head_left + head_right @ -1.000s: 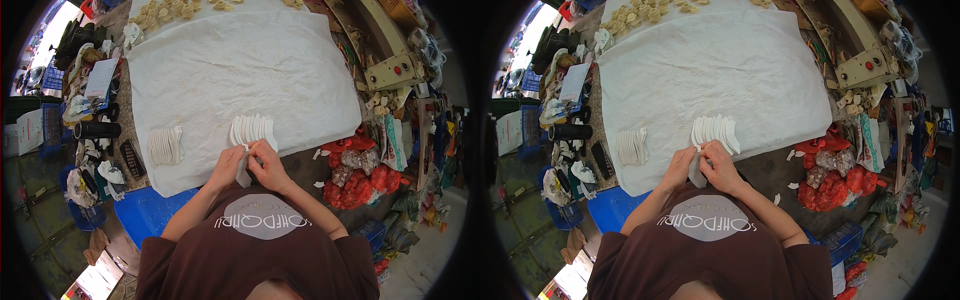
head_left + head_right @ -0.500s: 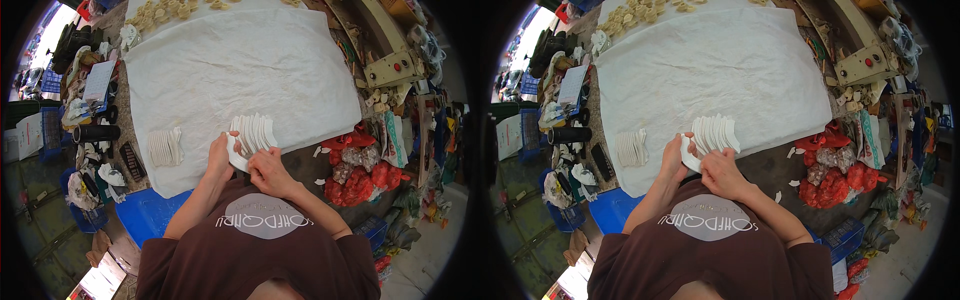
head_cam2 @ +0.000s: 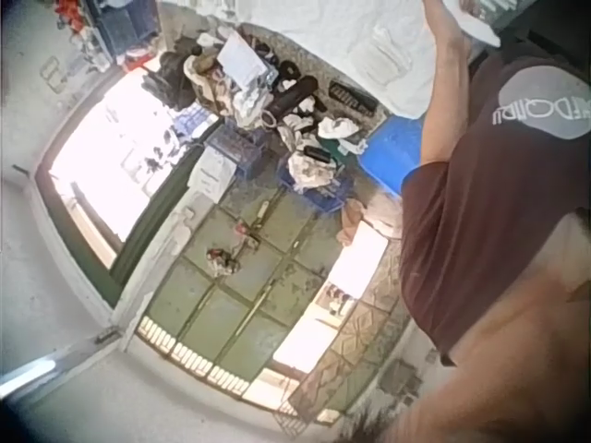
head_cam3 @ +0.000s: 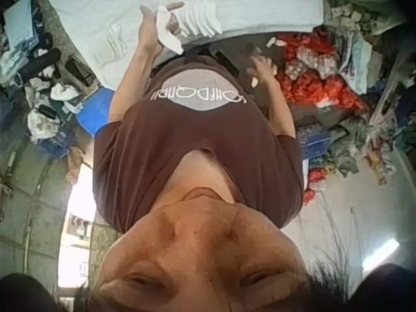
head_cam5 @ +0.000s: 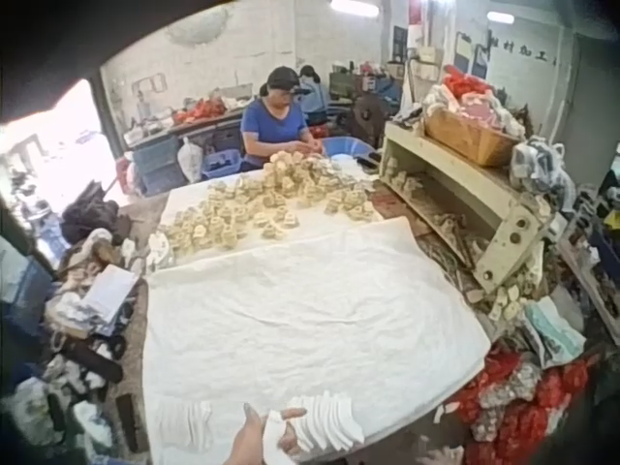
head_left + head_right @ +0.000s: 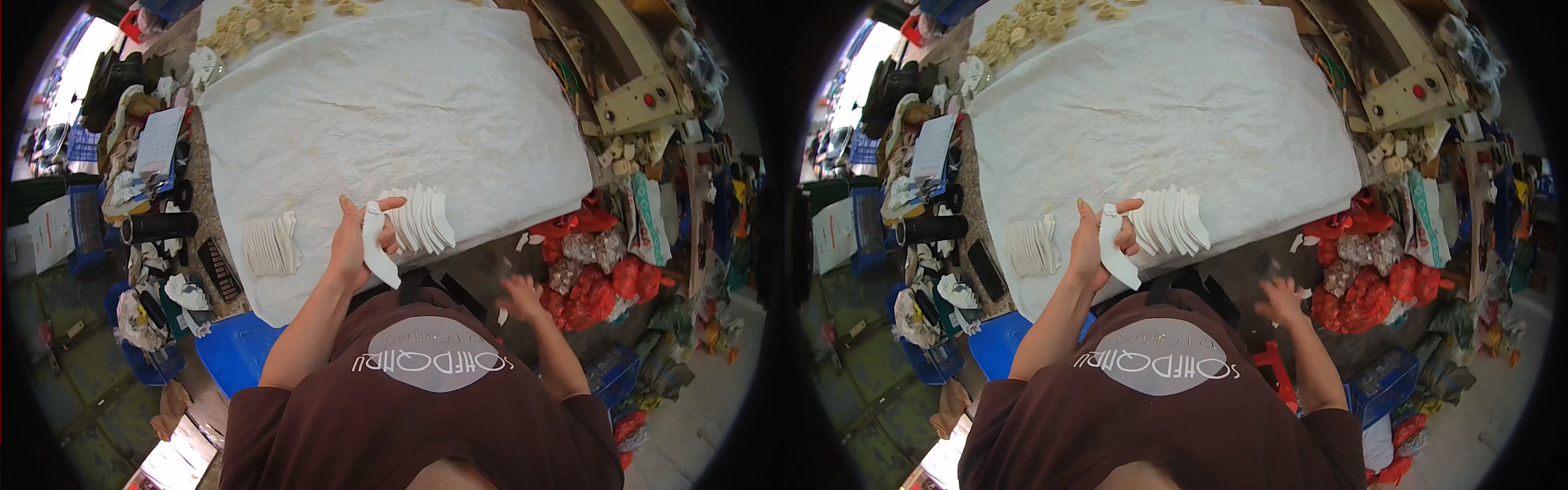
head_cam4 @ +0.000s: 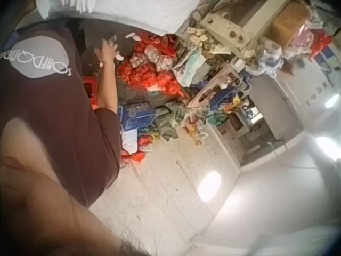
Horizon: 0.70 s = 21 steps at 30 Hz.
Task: Sorting and inspecting white shoe upper components and stacking them in order.
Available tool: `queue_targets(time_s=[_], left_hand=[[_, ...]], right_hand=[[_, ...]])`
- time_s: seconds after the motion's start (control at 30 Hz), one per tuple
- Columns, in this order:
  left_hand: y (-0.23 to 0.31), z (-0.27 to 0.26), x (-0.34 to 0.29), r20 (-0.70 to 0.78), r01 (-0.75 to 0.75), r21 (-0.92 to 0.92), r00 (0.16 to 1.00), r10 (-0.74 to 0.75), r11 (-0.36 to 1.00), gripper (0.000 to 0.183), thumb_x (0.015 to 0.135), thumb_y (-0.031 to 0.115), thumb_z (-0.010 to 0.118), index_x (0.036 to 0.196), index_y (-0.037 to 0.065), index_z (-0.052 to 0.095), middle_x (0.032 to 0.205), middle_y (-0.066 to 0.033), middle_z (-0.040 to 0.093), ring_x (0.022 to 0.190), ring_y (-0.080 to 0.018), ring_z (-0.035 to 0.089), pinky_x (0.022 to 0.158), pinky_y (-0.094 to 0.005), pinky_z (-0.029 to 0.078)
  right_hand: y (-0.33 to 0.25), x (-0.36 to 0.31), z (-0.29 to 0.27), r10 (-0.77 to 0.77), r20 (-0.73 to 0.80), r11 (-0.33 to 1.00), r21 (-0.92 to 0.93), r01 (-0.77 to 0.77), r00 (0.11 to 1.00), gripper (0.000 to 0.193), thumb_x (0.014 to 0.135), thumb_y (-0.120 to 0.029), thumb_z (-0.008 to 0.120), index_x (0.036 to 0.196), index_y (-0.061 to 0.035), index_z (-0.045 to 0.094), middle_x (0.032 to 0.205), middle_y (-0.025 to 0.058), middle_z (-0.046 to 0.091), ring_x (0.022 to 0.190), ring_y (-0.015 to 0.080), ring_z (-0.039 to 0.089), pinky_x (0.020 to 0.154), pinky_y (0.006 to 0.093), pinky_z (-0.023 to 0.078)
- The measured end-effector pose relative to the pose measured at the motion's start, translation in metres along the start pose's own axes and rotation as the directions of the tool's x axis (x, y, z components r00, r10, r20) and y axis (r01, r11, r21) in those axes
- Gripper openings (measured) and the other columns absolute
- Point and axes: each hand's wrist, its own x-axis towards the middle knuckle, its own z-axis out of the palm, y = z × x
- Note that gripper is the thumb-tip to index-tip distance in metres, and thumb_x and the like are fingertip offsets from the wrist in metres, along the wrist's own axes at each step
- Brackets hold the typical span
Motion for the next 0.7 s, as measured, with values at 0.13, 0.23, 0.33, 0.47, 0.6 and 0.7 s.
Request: queue_targets(time_s=[0.13, 0.23, 0.33, 0.47, 0.6, 0.7], left_hand=[[-0.018, 0.014, 0.001, 0.075, 0.104, 0.089, 0.991, -0.111, 0.991, 0.082, 0.09, 0.06, 0.008, 0.119, -0.004, 0.049, 0.054, 0.0003, 0.036, 0.048, -0.0108, 0.031, 0.047, -0.0254, 0.032], [-0.029, 0.017, 0.003, 0.123, 0.114, 0.175, 0.983, -0.137, 0.978, 0.08, 0.09, 0.061, 0.01, 0.114, -0.001, 0.053, 0.054, -0.0008, 0.042, 0.045, -0.0106, 0.038, 0.043, -0.0238, 0.034], [-0.036, 0.022, 0.001, 0.105, 0.094, 0.339, 0.985, -0.138, 0.936, 0.075, 0.09, 0.06, 0.009, 0.086, 0.003, 0.058, 0.057, -0.0033, 0.048, 0.048, -0.0119, 0.046, 0.045, -0.0238, 0.038], [-0.038, 0.025, -0.003, 0.109, 0.05, 0.402, 0.989, -0.102, 0.914, 0.073, 0.091, 0.059, 0.01, 0.078, 0.004, 0.057, 0.056, -0.0037, 0.049, 0.049, -0.0117, 0.047, 0.045, -0.0237, 0.039], [-0.038, 0.022, -0.007, 0.21, -0.095, 0.516, 0.977, -0.018, 0.851, 0.062, 0.095, 0.05, 0.018, 0.072, 0.004, 0.053, 0.056, -0.0035, 0.05, 0.05, -0.0122, 0.047, 0.048, -0.0249, 0.038], [-0.043, 0.019, -0.004, 0.261, -0.214, 0.643, 0.964, 0.052, 0.735, 0.055, 0.096, 0.043, 0.025, 0.071, 0.003, 0.052, 0.058, -0.0036, 0.051, 0.052, -0.0122, 0.047, 0.05, -0.026, 0.038]], right_hand=[[-0.096, 0.048, -0.107, -0.185, -0.594, 0.77, 0.408, 0.491, 0.783, 0.027, 0.071, -0.01, 0.068, 0.096, -0.0072, 0.056, 0.101, 0.0092, 0.054, 0.095, 0.0285, 0.048, 0.077, 0.0373, 0.041], [-0.164, 0.043, -0.163, -0.262, -0.787, 0.7, 0.244, 0.671, 0.559, 0.027, 0.065, -0.004, 0.07, 0.089, -0.0073, 0.058, 0.095, 0.0062, 0.055, 0.091, 0.0265, 0.049, 0.076, 0.0353, 0.04], [-0.176, 0.047, -0.169, -0.362, -0.785, 0.765, 0.057, 0.641, 0.502, 0.024, 0.065, -0.005, 0.068, 0.086, -0.0074, 0.058, 0.092, 0.0038, 0.055, 0.09, 0.0248, 0.049, 0.079, 0.0358, 0.036], [-0.176, 0.047, -0.166, -0.433, -0.764, 0.769, -0.037, 0.638, 0.478, 0.021, 0.066, -0.007, 0.066, 0.085, -0.0076, 0.058, 0.089, 0.0025, 0.054, 0.09, 0.0229, 0.048, 0.08, 0.0361, 0.032], [-0.18, 0.052, -0.158, -0.308, -0.746, 0.782, 0.155, 0.603, 0.591, 0.011, 0.073, -0.006, 0.06, 0.083, -0.0059, 0.056, 0.088, 0.0029, 0.055, 0.087, 0.0219, 0.049, 0.08, 0.036, 0.033], [-0.183, 0.057, -0.158, -0.064, -0.468, 0.462, 0.769, 0.442, 0.881, 0.003, 0.081, -0.007, 0.056, 0.083, -0.0049, 0.055, 0.089, 0.0027, 0.055, 0.081, 0.0167, 0.052, 0.075, 0.0322, 0.037]])
